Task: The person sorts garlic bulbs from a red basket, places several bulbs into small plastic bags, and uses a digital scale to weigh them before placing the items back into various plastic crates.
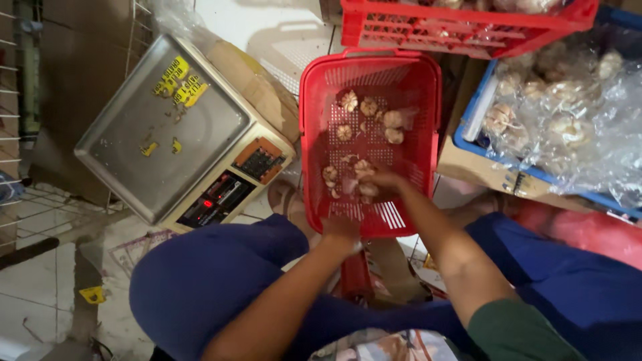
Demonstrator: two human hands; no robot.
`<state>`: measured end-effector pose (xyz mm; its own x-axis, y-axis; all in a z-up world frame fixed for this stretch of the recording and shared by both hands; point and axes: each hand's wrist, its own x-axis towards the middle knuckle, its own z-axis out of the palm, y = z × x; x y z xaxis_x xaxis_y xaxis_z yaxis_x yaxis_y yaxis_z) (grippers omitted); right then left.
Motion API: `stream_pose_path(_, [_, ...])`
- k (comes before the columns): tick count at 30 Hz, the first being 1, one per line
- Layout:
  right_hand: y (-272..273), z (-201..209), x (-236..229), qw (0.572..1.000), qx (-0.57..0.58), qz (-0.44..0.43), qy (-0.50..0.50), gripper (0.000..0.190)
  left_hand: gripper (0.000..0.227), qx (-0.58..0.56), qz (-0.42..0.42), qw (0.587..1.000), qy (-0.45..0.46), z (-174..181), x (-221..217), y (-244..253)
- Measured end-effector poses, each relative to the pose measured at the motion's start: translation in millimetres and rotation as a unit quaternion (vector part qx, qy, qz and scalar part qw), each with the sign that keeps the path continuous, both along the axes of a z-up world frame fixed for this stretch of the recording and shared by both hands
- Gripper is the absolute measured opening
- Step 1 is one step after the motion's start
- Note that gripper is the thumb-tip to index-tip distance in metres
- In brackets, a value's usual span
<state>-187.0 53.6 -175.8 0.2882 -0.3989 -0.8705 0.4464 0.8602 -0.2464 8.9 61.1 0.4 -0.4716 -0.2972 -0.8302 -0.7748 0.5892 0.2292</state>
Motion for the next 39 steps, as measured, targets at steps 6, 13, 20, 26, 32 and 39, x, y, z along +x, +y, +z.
stream_pose_path(6, [-69.3,98.6,-31.7,0.938,-0.179,-0.107,-0.278,0.067,0.066,0.011,-0.004,1.0,-0.02,10.3,-6.4,-7.8])
stream_pose_path(13, [-133.2,302.7,-73.3,0.791,-0.529,-0.193,0.238,0.048,0.073,0.026,-0.022,0.999,-0.032,6.7,-11.3,-6.6])
stream_pose_path(20, [-195.6,381.3,-105.2,0.187,-0.44,0.115,0.871,0.045,0.064,-0.036,-0.001,0.999,0.024,9.6,-11.0,-12.5])
stream_pose_path(26, [-178.4,321.5,-87.9,0.308,-0.65,0.003,0.694,0.018,0.061,-0.042,-0.024,0.999,0.002,-11.4,-8.1,-2.0])
stream_pose_path(32, [-124.2,151.5,-39.3,0.508,-0.585,0.304,0.555,0.024,0.065,-0.022,-0.03,0.999,-0.013,-9.1,-11.4,-2.1])
stream_pose_path(39, [-91.2,-23.0,-83.9,0.588,-0.244,0.506,0.582,0.03,0.068,-0.041,-0.032,0.999,-0.006,2.2,-12.3,-2.2])
